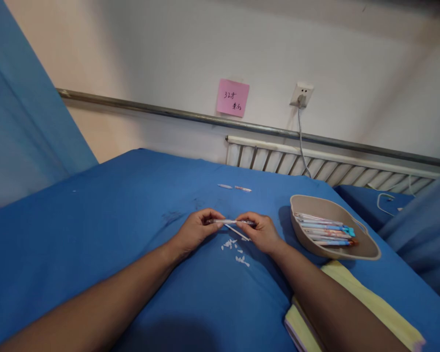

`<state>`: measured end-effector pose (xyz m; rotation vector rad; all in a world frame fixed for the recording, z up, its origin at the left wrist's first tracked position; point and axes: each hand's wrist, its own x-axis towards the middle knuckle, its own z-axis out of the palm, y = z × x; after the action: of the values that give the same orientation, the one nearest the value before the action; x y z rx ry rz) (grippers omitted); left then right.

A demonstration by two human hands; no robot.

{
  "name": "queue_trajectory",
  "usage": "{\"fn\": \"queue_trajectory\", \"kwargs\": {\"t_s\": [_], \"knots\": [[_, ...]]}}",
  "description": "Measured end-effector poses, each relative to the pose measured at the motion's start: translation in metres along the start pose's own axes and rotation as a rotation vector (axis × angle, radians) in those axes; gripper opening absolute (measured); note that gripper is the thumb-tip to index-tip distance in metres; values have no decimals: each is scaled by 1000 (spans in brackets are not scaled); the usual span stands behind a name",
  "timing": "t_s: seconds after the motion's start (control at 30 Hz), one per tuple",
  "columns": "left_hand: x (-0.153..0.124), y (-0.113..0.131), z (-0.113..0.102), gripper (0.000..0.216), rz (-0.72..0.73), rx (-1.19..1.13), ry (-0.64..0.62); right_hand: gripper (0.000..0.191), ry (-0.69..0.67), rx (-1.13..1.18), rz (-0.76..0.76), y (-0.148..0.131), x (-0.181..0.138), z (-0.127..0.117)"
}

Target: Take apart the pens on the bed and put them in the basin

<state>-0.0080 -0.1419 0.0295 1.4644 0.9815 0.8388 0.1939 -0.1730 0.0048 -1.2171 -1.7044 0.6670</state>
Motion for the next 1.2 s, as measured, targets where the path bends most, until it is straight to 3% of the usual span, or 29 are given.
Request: {"fn": "queue_trajectory", "kwargs": {"t_s": [0.2, 0.5, 0.63, 0.73, 0.83, 0.97, 1.07, 1.2], "knots": [[-2, 7, 2, 42, 21, -23, 18, 20, -3, -12, 23, -1, 2, 2], [4, 4, -2, 31, 37, 129, 15, 19, -67, -341, -136, -8, 7, -6], [3, 2, -1, 48, 70, 86, -44, 17, -162, -605, -213, -21, 4, -6], [5, -2, -1, 69, 56, 6, -139, 17, -126, -687, -218, -36, -3, -14], [8, -7, -2, 70, 24, -24, -152, 19, 7, -719, -213, -49, -13, -49], [10, -6, -2, 57, -18, -18, -105, 19, 51, -879, -74, -43, -28, -132], [10, -3, 1, 52, -22, -11, -86, 16, -58, -1035, 126, -21, -39, -183], [10, -2, 2, 46, -18, -21, -104, 21, -217, -1144, 283, 5, -51, -206]]}}
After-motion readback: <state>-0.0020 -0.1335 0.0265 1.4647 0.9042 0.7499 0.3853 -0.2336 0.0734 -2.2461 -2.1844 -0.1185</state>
